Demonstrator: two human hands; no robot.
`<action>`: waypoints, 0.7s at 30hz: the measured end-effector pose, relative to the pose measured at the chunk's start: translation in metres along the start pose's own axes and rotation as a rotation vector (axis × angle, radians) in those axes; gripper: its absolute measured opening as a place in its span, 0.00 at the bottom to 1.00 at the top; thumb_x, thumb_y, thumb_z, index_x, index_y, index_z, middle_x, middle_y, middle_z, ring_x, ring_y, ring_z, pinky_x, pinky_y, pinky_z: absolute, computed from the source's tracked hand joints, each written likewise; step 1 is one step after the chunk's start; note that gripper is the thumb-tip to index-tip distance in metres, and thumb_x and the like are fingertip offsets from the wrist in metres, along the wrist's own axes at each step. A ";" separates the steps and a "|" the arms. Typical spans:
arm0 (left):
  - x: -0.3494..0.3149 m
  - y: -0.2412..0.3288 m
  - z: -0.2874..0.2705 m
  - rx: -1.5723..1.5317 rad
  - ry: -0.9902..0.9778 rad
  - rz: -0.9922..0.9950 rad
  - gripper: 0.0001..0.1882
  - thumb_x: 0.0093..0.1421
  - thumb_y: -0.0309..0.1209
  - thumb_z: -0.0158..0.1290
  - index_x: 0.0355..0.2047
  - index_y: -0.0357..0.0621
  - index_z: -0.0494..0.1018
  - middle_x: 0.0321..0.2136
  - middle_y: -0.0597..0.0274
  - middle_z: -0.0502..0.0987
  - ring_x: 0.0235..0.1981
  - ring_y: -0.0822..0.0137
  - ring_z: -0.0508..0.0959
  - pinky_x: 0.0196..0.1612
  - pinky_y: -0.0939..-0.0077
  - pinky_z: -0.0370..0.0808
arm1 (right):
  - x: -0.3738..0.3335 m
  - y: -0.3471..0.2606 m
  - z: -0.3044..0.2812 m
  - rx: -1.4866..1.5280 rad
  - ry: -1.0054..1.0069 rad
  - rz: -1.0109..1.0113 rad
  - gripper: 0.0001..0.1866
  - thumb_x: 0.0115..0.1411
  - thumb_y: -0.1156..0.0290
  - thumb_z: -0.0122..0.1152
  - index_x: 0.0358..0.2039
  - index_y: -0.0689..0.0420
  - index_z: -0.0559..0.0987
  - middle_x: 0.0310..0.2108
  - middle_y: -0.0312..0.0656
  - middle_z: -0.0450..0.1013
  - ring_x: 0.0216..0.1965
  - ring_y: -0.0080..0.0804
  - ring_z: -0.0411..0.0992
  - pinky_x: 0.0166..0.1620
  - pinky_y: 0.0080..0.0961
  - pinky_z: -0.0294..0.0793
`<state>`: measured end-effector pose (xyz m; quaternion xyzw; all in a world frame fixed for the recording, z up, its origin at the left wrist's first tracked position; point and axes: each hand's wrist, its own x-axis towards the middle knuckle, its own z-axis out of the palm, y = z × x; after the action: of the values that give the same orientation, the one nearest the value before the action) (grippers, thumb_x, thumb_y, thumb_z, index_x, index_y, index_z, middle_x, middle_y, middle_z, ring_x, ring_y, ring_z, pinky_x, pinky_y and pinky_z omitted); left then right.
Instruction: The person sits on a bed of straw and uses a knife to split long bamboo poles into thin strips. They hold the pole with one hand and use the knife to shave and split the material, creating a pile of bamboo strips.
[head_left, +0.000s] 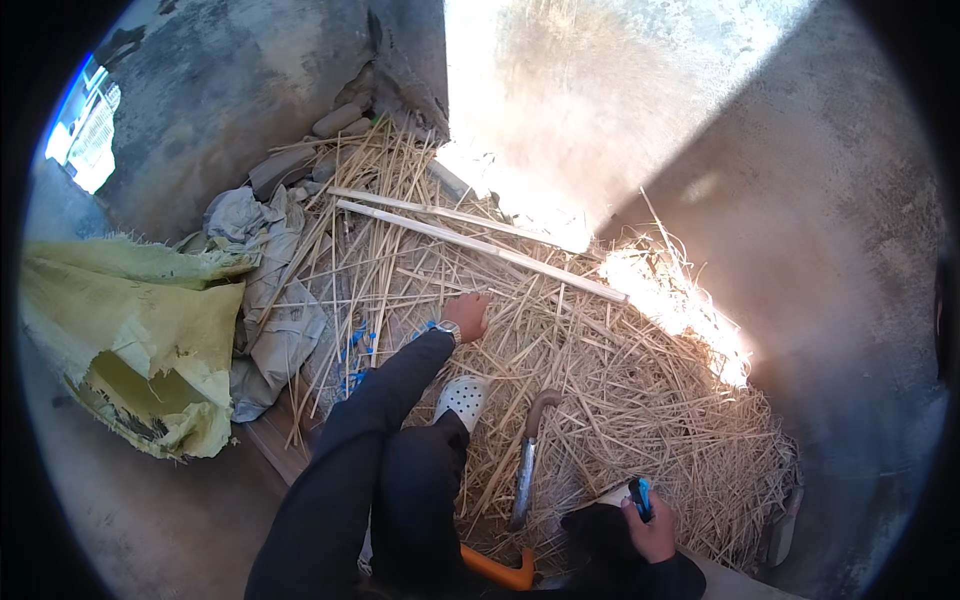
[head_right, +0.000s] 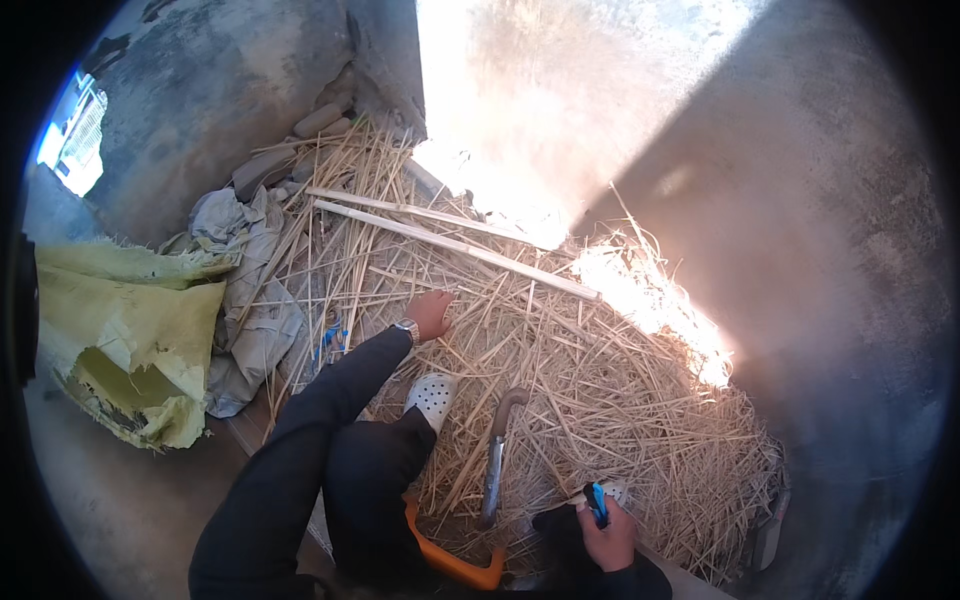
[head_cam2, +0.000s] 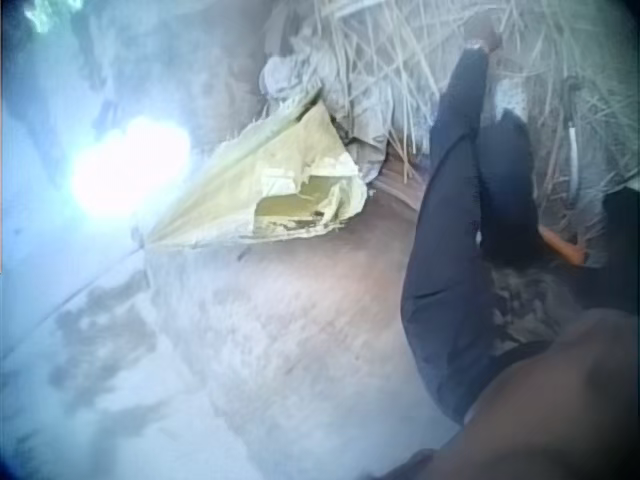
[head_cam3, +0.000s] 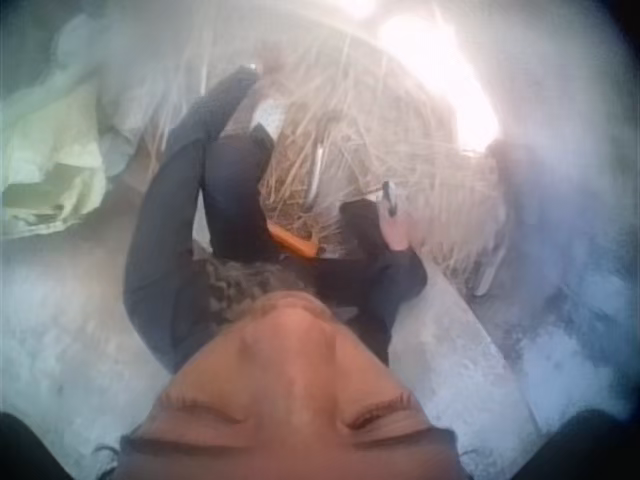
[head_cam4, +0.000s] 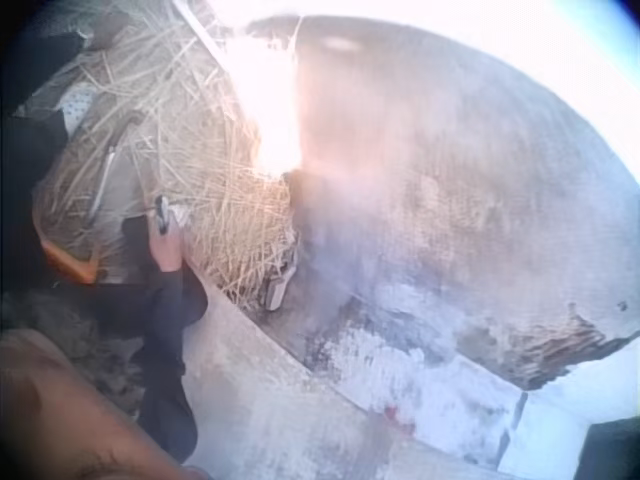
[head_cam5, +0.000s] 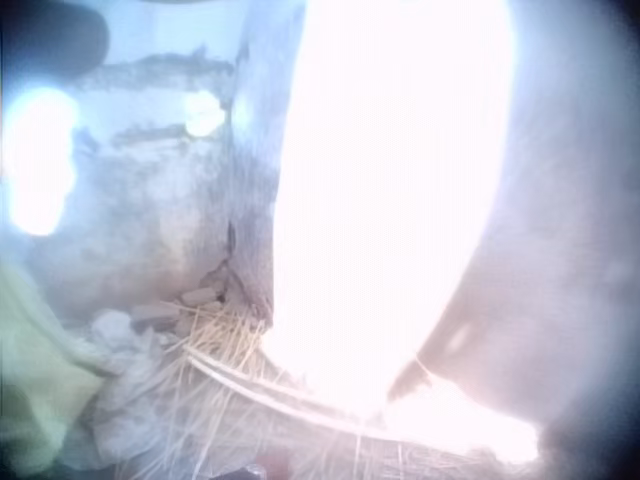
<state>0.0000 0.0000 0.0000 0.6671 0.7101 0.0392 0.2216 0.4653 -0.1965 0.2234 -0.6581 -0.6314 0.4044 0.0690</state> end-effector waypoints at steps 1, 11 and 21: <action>0.014 0.013 -0.009 0.067 0.013 0.048 0.40 0.48 0.38 0.63 0.60 0.51 0.58 0.59 0.52 0.62 0.60 0.53 0.64 0.56 0.50 0.64 | -0.011 -0.007 0.003 -0.022 0.017 -0.002 0.16 0.56 0.57 0.64 0.36 0.55 0.77 0.27 0.40 0.76 0.26 0.34 0.75 0.32 0.36 0.73; 0.207 0.015 -0.005 0.529 0.034 -0.048 0.38 0.60 0.29 0.47 0.68 0.61 0.44 0.69 0.55 0.43 0.69 0.53 0.48 0.64 0.35 0.45 | 0.041 -0.045 -0.019 -0.087 0.068 0.000 0.16 0.61 0.63 0.58 0.44 0.62 0.76 0.35 0.57 0.74 0.37 0.53 0.73 0.42 0.39 0.71; 0.269 -0.023 -0.001 0.594 0.027 -0.023 0.31 0.63 0.34 0.47 0.66 0.57 0.52 0.65 0.57 0.57 0.65 0.55 0.58 0.62 0.36 0.50 | 0.071 -0.026 -0.016 -0.151 0.002 0.296 0.21 0.60 0.56 0.58 0.42 0.63 0.76 0.35 0.60 0.74 0.37 0.58 0.72 0.41 0.43 0.71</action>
<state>-0.0246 0.2574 -0.0778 0.6943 0.7007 -0.1641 0.0077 0.4462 -0.1221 0.2181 -0.7476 -0.5562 0.3607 -0.0404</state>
